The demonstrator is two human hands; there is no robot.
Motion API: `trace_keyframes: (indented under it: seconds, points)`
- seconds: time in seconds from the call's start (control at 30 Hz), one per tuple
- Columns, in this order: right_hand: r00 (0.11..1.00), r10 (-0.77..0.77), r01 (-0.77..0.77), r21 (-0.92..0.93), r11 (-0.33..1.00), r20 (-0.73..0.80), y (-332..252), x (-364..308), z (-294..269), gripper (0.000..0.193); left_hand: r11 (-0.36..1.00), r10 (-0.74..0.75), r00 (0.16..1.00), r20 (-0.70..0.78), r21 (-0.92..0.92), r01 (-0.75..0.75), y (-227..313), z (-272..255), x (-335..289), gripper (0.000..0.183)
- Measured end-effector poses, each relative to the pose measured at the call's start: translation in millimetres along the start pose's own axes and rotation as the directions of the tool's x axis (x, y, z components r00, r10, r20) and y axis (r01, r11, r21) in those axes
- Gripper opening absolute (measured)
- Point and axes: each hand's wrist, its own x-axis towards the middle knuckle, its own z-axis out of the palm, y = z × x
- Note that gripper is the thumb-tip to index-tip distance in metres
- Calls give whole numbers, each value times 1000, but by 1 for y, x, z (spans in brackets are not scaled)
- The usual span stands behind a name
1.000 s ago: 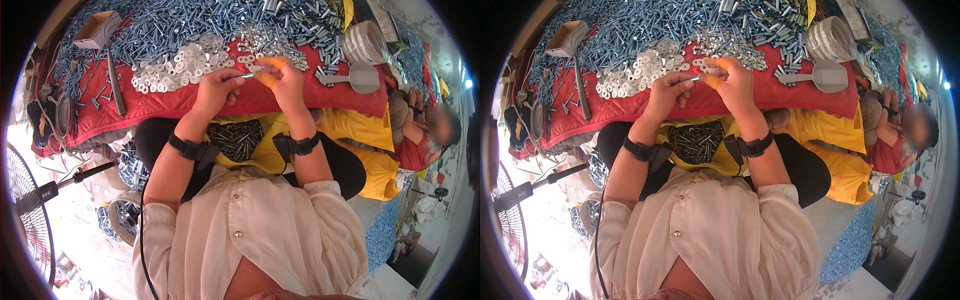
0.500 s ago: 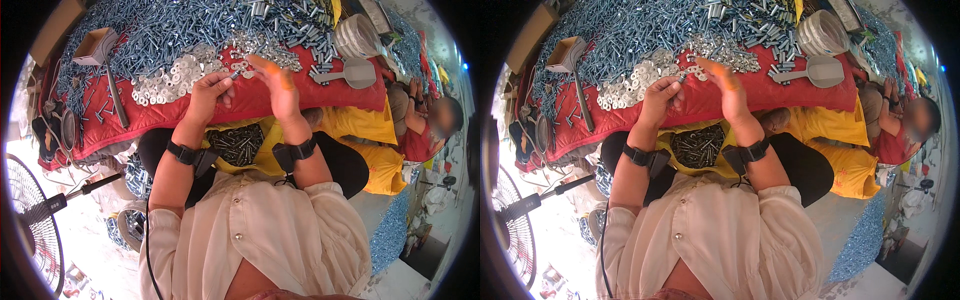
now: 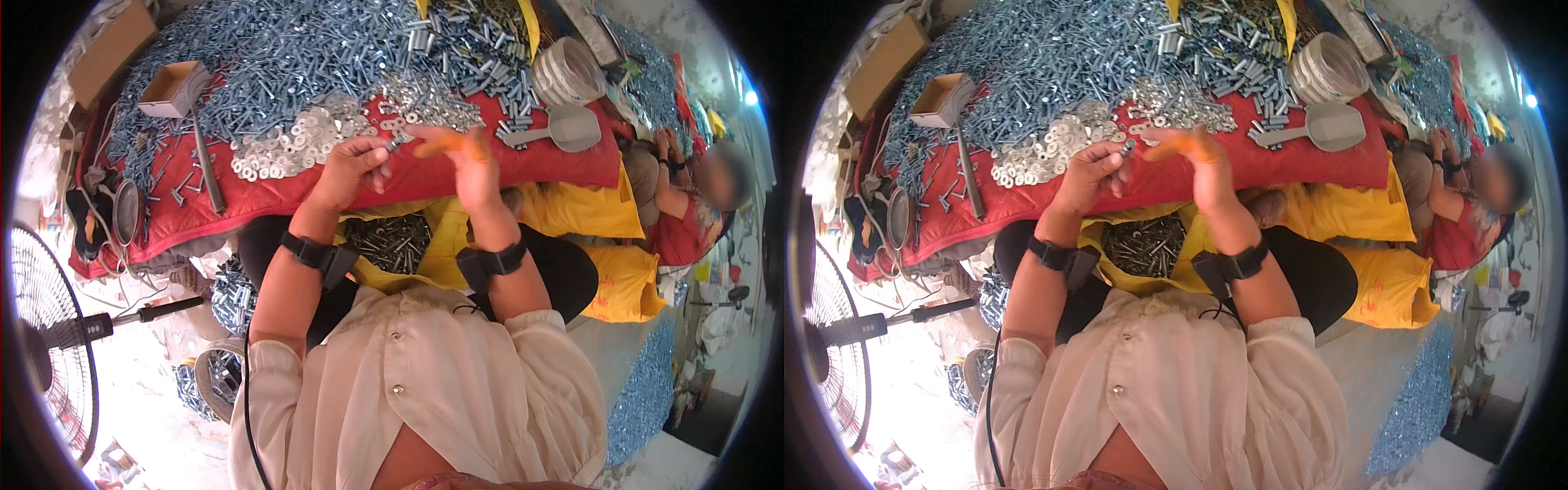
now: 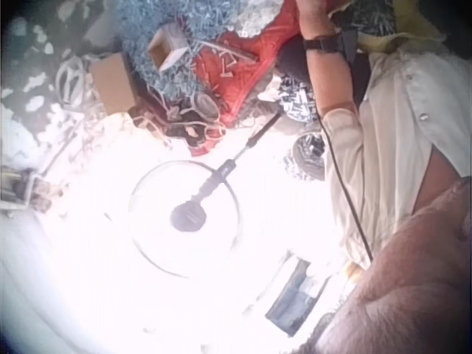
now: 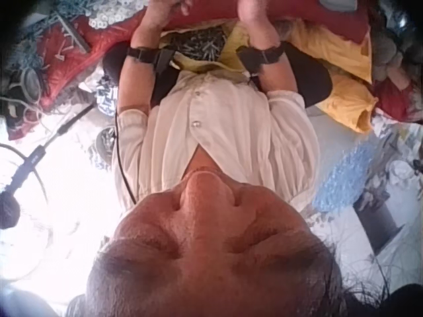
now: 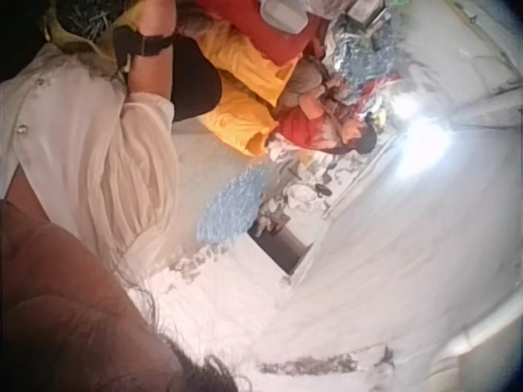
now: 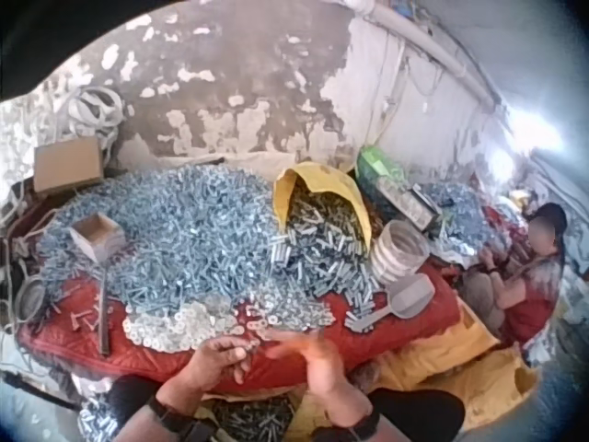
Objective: Manually assembling washers and spacers onto long metal bolts in a fabrication workshop.
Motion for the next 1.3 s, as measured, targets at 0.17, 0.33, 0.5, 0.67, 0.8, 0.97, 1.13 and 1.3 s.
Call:
trace_keyframes:
  seconds: [0.17,0.33,0.5,0.67,0.8,0.97,1.13,1.3]
  points:
    - [955,96,-52,162,985,-279,-44,-10,-4,68,837,-455,822,343,480,263,24,10,-7,32]
    - [1000,-4,3,139,990,7,-72,-24,15,68,836,-303,940,156,517,184,35,3,-11,33]
    - [995,50,-69,232,970,88,-77,-36,10,65,838,-81,979,-186,519,168,63,-31,-20,33]
    - [989,92,-121,282,952,114,-50,-19,-1,64,857,101,887,-450,492,152,71,-97,-18,37]
    - [980,112,-157,295,942,164,-34,16,7,63,505,396,716,-575,788,353,76,-150,-12,53]
    - [934,260,-342,406,847,246,-1,65,2,56,180,309,466,-829,532,827,104,-130,23,82]
    - [872,415,-489,435,756,258,36,106,-3,48,75,387,383,-839,443,893,103,-122,48,86]
    - [811,565,-560,478,677,150,68,109,-14,45,-25,504,500,-704,567,823,88,-143,43,75]
